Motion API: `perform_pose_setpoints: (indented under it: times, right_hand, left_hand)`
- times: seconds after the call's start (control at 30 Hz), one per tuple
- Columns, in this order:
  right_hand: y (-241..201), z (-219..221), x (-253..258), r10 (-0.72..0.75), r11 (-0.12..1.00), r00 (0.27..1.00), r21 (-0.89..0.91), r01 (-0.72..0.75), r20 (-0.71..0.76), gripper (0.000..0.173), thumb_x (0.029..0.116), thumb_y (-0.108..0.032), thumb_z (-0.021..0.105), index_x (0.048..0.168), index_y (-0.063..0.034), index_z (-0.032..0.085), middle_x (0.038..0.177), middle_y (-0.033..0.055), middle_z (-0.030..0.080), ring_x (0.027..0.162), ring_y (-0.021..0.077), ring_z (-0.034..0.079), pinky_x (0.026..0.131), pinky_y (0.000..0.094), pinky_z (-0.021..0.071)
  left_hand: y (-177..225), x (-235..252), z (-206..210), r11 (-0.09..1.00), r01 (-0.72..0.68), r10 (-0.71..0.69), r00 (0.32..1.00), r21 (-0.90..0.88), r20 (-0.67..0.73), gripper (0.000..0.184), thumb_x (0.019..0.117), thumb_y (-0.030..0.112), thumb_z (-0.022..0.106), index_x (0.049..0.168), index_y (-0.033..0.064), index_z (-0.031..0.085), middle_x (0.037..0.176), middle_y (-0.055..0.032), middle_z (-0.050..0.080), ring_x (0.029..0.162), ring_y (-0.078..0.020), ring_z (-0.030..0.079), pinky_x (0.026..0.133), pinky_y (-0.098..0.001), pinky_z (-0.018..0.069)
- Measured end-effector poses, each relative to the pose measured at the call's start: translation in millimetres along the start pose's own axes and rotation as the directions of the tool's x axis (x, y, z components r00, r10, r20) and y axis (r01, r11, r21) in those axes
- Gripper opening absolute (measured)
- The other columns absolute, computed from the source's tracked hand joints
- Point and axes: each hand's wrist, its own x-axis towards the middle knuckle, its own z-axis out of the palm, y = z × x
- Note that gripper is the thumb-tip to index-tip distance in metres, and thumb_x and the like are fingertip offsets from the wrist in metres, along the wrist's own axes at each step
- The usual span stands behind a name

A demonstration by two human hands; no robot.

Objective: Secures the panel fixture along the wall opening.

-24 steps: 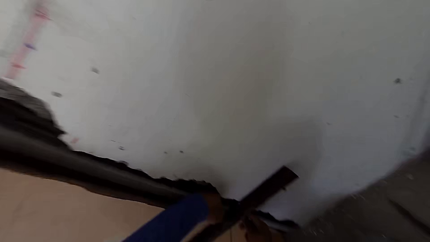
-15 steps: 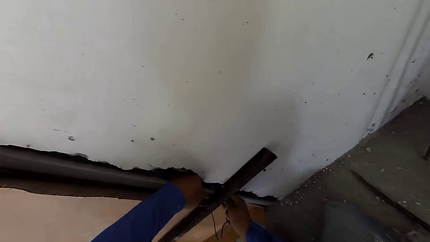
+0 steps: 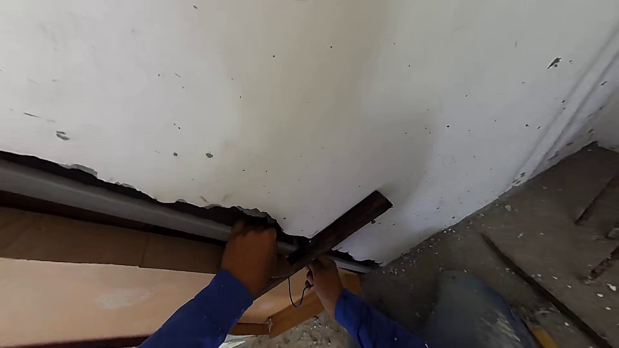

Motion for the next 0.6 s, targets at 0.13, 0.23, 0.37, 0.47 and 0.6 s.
perform_pose_setpoints:
  times: [0.13,0.23,0.37,0.47,0.6]
  right_hand:
    - [-1,-4,2,0.015,1.0,0.998,-0.015,-0.014,0.056,0.018,0.108,-0.011,0.049,0.103,0.0002,0.063,0.08,0.0088,0.063,0.05,0.0143,0.054,0.05,0.032,0.0551]
    - [-4,-8,2,0.01,0.999,0.996,-0.036,-0.007,0.09,0.021,0.1087,-0.012,0.048,0.101,0.0014,0.063,0.078,0.0091,0.062,0.05,0.0149,0.055,0.051,0.0328,0.0563]
    - [-5,-7,4,-0.021,1.0,0.997,-0.016,0.022,0.076,0.021,0.1078,-0.01,0.05,0.097,0.0022,0.063,0.071,0.0085,0.06,0.052,0.0157,0.056,0.051,0.0325,0.0558]
    - [1,-7,2,-0.056,0.997,0.998,0.045,0.056,-0.009,0.015,0.1047,-0.006,0.057,0.11,0.0046,0.065,0.077,0.0132,0.067,0.056,0.0178,0.062,0.052,0.0326,0.0571]
    - [7,-8,-7,-0.023,0.988,0.992,0.151,0.042,-0.123,0.024,0.1041,-0.005,0.057,0.126,0.0044,0.057,0.084,0.0175,0.069,0.064,0.0246,0.069,0.061,0.0403,0.0628]
  left_hand:
    - [8,4,2,0.996,0.093,-0.093,0.994,-0.004,-0.063,0.021,0.0931,0.022,0.067,0.075,0.0122,0.071,0.071,-0.0046,0.07,0.077,-0.0248,0.07,0.095,-0.0484,0.0519]
    - [15,3,13,0.988,0.151,-0.154,0.971,-0.026,-0.185,0.016,0.0894,0.016,0.07,0.074,0.0101,0.071,0.072,-0.0061,0.071,0.079,-0.0265,0.07,0.101,-0.0499,0.0476]
    - [19,3,15,0.982,0.177,-0.185,0.961,-0.059,-0.205,0.01,0.0884,0.012,0.072,0.079,0.0081,0.072,0.076,-0.0071,0.072,0.084,-0.0274,0.071,0.11,-0.052,0.0421]
    - [16,0,21,0.988,0.131,-0.147,0.955,-0.079,-0.256,0.007,0.0873,0.009,0.073,0.081,0.0065,0.073,0.075,-0.0077,0.072,0.083,-0.0281,0.071,0.112,-0.0531,0.0407]
    - [10,-2,29,0.993,0.076,-0.102,0.94,-0.09,-0.325,0.006,0.0909,0.006,0.068,0.087,0.0039,0.073,0.081,-0.0099,0.074,0.091,-0.0302,0.073,0.116,-0.0541,0.0397]
